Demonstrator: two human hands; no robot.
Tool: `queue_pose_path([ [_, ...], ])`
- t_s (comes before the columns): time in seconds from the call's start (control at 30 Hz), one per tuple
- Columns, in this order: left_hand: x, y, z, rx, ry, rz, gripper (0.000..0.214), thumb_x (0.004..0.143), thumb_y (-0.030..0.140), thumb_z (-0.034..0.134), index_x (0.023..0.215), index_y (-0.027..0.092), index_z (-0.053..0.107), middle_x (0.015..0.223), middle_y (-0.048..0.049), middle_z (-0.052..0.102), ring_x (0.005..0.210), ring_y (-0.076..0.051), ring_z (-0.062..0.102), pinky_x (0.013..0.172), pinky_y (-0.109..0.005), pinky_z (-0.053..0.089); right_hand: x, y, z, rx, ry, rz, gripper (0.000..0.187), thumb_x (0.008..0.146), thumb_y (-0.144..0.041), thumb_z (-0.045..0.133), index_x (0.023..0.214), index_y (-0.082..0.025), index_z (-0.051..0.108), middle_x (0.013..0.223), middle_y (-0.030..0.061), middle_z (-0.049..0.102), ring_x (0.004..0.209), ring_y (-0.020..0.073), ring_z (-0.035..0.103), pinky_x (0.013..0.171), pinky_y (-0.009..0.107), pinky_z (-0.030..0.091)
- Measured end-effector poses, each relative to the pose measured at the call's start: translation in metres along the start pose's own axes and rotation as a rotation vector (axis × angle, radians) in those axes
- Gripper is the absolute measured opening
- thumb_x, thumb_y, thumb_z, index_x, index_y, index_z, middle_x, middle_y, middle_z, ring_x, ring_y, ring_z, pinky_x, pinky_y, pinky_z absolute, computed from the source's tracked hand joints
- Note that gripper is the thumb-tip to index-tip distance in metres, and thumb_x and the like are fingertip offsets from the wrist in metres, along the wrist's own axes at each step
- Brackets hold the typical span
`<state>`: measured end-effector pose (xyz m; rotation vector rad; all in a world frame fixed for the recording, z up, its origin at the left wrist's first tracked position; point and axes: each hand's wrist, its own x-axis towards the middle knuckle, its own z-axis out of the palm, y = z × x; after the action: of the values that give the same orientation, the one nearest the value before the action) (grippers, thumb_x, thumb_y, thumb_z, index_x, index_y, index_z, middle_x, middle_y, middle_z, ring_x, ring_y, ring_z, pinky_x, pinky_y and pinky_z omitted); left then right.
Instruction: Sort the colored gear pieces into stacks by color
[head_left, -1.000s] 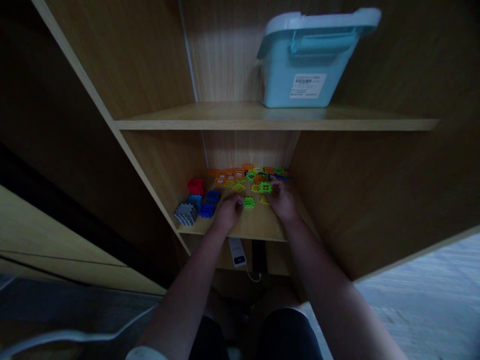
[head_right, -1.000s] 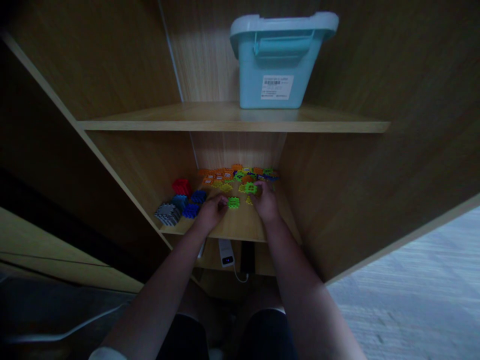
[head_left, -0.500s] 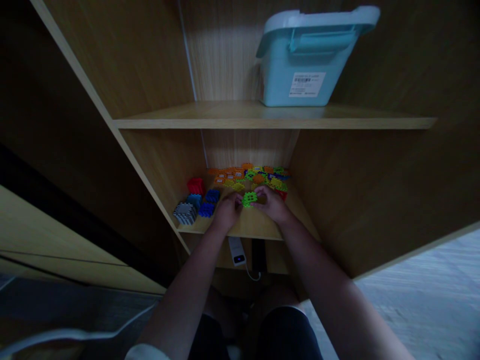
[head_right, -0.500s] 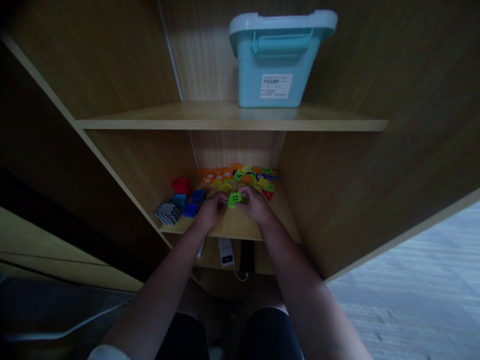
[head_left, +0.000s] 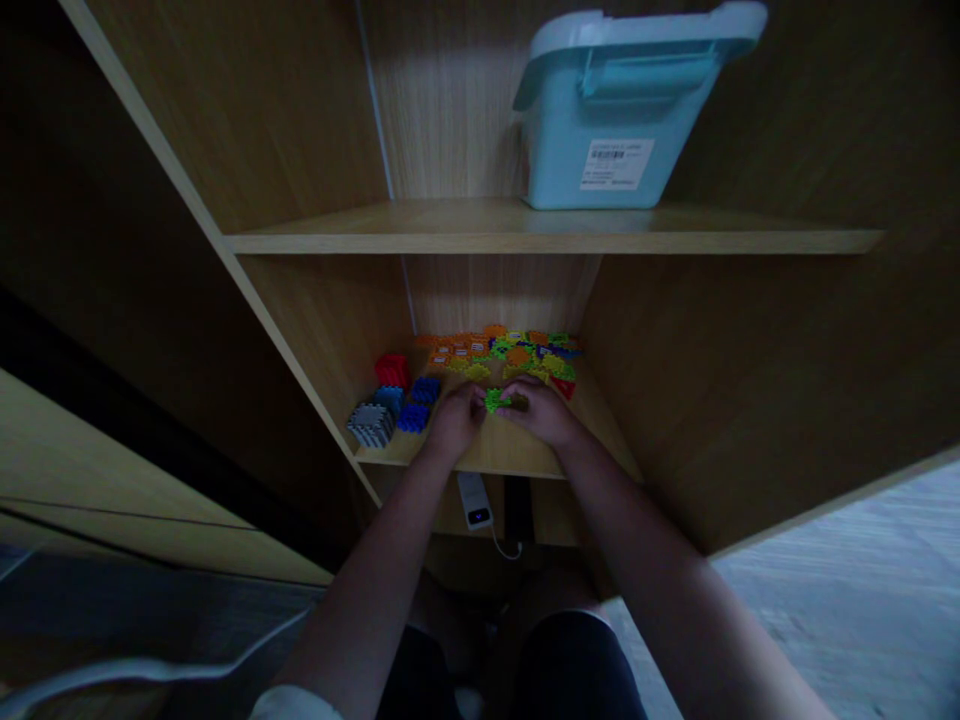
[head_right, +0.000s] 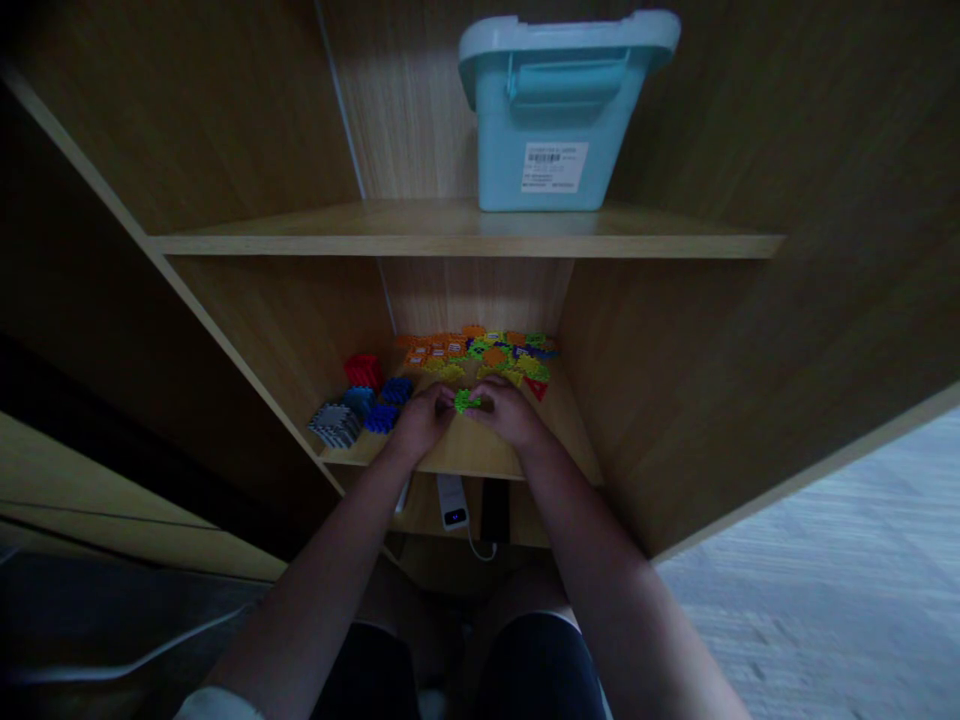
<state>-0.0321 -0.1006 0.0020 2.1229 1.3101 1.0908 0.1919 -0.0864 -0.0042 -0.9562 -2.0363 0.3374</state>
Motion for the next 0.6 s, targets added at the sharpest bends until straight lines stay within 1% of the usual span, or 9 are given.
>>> queue_pose_path([
  [0.07, 0.0001, 0.0, 0.0001, -0.009, -0.001, -0.001, 0.027, 0.087, 0.003, 0.065, 0.106, 0.021, 0.067, 0.099, -0.0041, 0.078, 0.094, -0.02, 0.075, 0.091, -0.034, 0.059, 0.0002, -0.0012, -0.0007, 0.008, -0.018, -0.034, 0.008, 0.093, -0.031, 0.081, 0.095, -0.026, 0.076, 0.105, 0.006, 0.076, 0.102, 0.0241, 0.071, 0.095, 0.04, 0.055],
  [0.17, 0.0002, -0.0003, 0.0004, -0.006, 0.001, -0.007, 0.027, 0.087, 0.002, 0.066, 0.106, 0.021, 0.067, 0.099, -0.0041, 0.078, 0.094, -0.02, 0.075, 0.09, -0.034, 0.059, 0.0004, -0.0024, -0.0011, 0.001, -0.04, -0.053, 0.003, 0.095, -0.03, 0.079, 0.096, -0.027, 0.078, 0.104, 0.0055, 0.077, 0.101, 0.0239, 0.072, 0.094, 0.04, 0.055],
  [0.3, -0.0002, -0.0017, 0.0009, 0.009, 0.016, 0.005, 0.027, 0.087, 0.002, 0.066, 0.106, 0.021, 0.068, 0.098, -0.004, 0.078, 0.094, -0.02, 0.074, 0.09, -0.034, 0.058, 0.0009, -0.0032, -0.0014, -0.012, -0.063, -0.073, 0.004, 0.096, -0.029, 0.077, 0.098, -0.027, 0.08, 0.102, 0.0047, 0.078, 0.1, 0.0229, 0.072, 0.094, 0.039, 0.054],
  [0.43, -0.0004, -0.0027, 0.001, 0.002, 0.011, 0.014, 0.027, 0.087, 0.002, 0.066, 0.108, 0.021, 0.068, 0.099, -0.0042, 0.078, 0.094, -0.02, 0.075, 0.09, -0.033, 0.058, 0.0012, -0.004, -0.0016, -0.006, -0.058, -0.083, 0.004, 0.097, -0.03, 0.078, 0.097, -0.028, 0.082, 0.103, 0.0046, 0.08, 0.1, 0.0229, 0.073, 0.094, 0.039, 0.054],
  [0.6, 0.0001, -0.0006, 0.0001, 0.0, 0.01, 0.005, 0.027, 0.087, 0.003, 0.067, 0.107, 0.021, 0.068, 0.1, -0.0047, 0.078, 0.096, -0.02, 0.075, 0.09, -0.033, 0.058, 0.0015, -0.004, -0.0018, -0.019, -0.064, -0.089, 0.006, 0.096, -0.025, 0.078, 0.099, -0.029, 0.082, 0.104, 0.0038, 0.08, 0.101, 0.0225, 0.073, 0.095, 0.039, 0.053],
])
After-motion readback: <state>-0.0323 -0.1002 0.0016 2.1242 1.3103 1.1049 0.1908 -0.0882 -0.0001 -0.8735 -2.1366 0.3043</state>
